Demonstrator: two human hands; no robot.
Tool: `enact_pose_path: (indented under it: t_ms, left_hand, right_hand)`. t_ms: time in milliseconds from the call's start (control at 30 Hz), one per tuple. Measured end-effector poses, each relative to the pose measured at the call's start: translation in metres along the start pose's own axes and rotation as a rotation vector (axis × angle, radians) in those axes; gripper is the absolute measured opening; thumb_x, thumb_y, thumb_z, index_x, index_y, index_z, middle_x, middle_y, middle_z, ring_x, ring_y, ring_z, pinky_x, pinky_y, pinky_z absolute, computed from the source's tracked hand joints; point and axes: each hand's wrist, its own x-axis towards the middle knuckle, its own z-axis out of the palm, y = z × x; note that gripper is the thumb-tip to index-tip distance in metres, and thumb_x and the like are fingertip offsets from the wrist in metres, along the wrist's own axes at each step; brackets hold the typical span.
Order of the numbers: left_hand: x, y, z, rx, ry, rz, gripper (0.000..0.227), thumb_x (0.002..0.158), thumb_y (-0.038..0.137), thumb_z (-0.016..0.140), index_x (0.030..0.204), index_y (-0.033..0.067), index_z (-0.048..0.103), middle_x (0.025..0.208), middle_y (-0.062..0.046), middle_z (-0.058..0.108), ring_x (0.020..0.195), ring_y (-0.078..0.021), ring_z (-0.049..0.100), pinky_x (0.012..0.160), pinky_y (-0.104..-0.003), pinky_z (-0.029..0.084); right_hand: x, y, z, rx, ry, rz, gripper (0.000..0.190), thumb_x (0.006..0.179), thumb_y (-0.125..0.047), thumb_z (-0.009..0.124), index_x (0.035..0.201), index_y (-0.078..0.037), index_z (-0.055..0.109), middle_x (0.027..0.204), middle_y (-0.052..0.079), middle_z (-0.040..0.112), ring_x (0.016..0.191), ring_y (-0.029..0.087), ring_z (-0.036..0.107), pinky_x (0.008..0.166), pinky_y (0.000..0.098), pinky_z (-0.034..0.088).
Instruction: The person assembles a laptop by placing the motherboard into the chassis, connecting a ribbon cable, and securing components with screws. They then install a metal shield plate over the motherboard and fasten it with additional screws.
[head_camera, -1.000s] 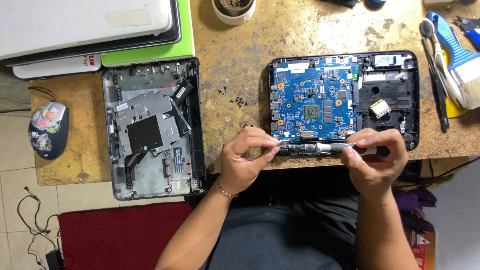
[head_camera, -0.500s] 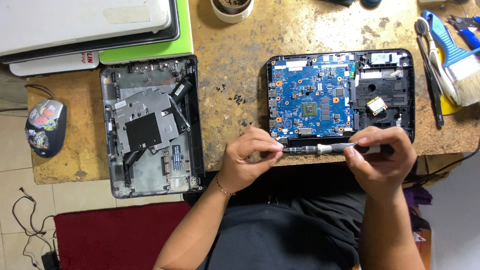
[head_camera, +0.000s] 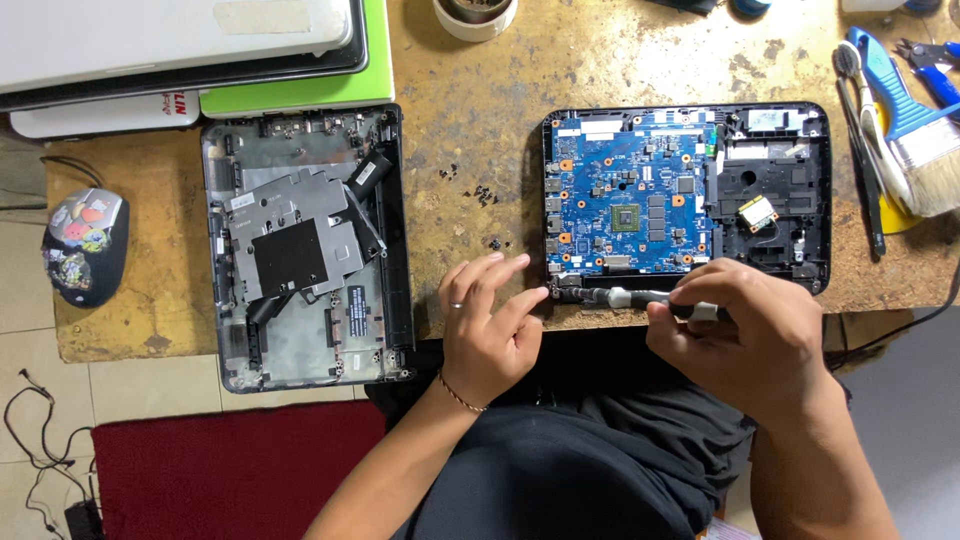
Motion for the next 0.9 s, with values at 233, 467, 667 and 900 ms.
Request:
enact_pose_path:
  t_ms: [233, 467, 667, 900]
  left_hand:
    - [0.0, 0.001, 0.002, 0.052, -0.045, -0.049, 0.025, 0.077, 0.004, 0.064, 0.095, 0.0156, 0.076, 0.13, -0.009, 0.064, 0.125, -0.0315, 0.055, 0.111, -0.054, 0.035]
    - [0.003, 0.002, -0.001, 0.049, -0.058, -0.055, 0.027, 0.076, 0.004, 0.064, 0.096, 0.0176, 0.075, 0.13, -0.008, 0.064, 0.123, -0.0322, 0.058, 0.11, -0.054, 0.036]
    - [0.003, 0.003, -0.001, 0.031, -0.067, -0.097, 0.033, 0.075, 0.004, 0.065, 0.102, 0.0195, 0.075, 0.131, -0.006, 0.064, 0.124, -0.0315, 0.056, 0.11, -0.055, 0.037]
    - [0.014, 0.01, -0.008, -0.001, -0.151, -0.138, 0.043, 0.097, 0.034, 0.057, 0.133, 0.0121, 0.061, 0.132, -0.009, 0.062, 0.126, -0.0312, 0.057, 0.109, -0.05, 0.039]
  right_hand:
    - [0.006, 0.003, 0.002, -0.028, -0.047, -0.051, 0.021, 0.088, -0.015, 0.081, 0.09, -0.006, 0.062, 0.082, 0.009, 0.07, 0.063, 0.017, 0.066, 0.057, 0.0287, 0.048]
    - [0.007, 0.004, 0.005, -0.085, -0.067, -0.056, 0.02, 0.086, -0.012, 0.081, 0.09, -0.007, 0.063, 0.084, 0.008, 0.07, 0.065, 0.02, 0.065, 0.061, 0.0317, 0.048]
    - [0.026, -0.014, -0.002, -0.006, -0.176, -0.114, 0.017, 0.087, -0.009, 0.079, 0.092, -0.004, 0.063, 0.081, 0.009, 0.068, 0.063, 0.02, 0.064, 0.058, 0.0323, 0.048]
    - [0.051, -0.042, -0.013, -0.318, -0.367, -0.182, 0.014, 0.095, -0.013, 0.068, 0.084, -0.014, 0.059, 0.073, 0.003, 0.057, 0.055, 0.025, 0.053, 0.048, 0.0388, 0.045]
